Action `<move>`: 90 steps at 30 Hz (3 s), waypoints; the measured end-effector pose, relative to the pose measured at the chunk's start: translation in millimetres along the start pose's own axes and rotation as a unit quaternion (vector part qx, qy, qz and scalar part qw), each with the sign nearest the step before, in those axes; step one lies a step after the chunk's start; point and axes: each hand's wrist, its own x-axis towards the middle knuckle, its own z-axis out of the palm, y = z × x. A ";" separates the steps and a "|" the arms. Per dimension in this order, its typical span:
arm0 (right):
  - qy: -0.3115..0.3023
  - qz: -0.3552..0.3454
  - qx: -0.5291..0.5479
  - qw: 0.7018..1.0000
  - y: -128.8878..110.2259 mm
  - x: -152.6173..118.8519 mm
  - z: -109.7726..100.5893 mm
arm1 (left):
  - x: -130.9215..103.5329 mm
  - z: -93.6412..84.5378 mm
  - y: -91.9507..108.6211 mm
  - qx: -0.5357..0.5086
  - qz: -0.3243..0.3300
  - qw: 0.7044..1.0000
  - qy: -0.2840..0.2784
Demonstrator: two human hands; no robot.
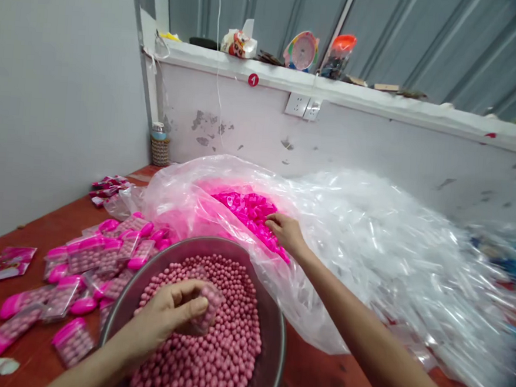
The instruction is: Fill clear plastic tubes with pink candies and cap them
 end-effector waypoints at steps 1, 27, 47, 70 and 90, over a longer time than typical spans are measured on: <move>-0.009 -0.001 -0.022 1.000 2.8 15.7 8.0 | 0.0 -0.5 -0.6 0.006 0.001 1.000 0.001; -0.041 0.033 -0.114 0.992 -9.8 54.1 34.9 | 0.7 -2.0 -6.5 0.051 0.104 0.991 0.067; -0.049 -0.286 0.143 0.946 -103.1 -137.4 14.8 | -11.7 4.6 -7.7 0.354 0.295 0.879 0.120; -0.101 -0.381 0.053 0.918 -101.5 -103.7 -14.3 | -4.4 -1.0 -5.2 0.200 0.176 0.963 0.047; 0.046 -0.297 -0.007 0.954 -114.7 -135.8 46.5 | 1.1 2.4 -8.7 -0.050 0.180 0.979 0.085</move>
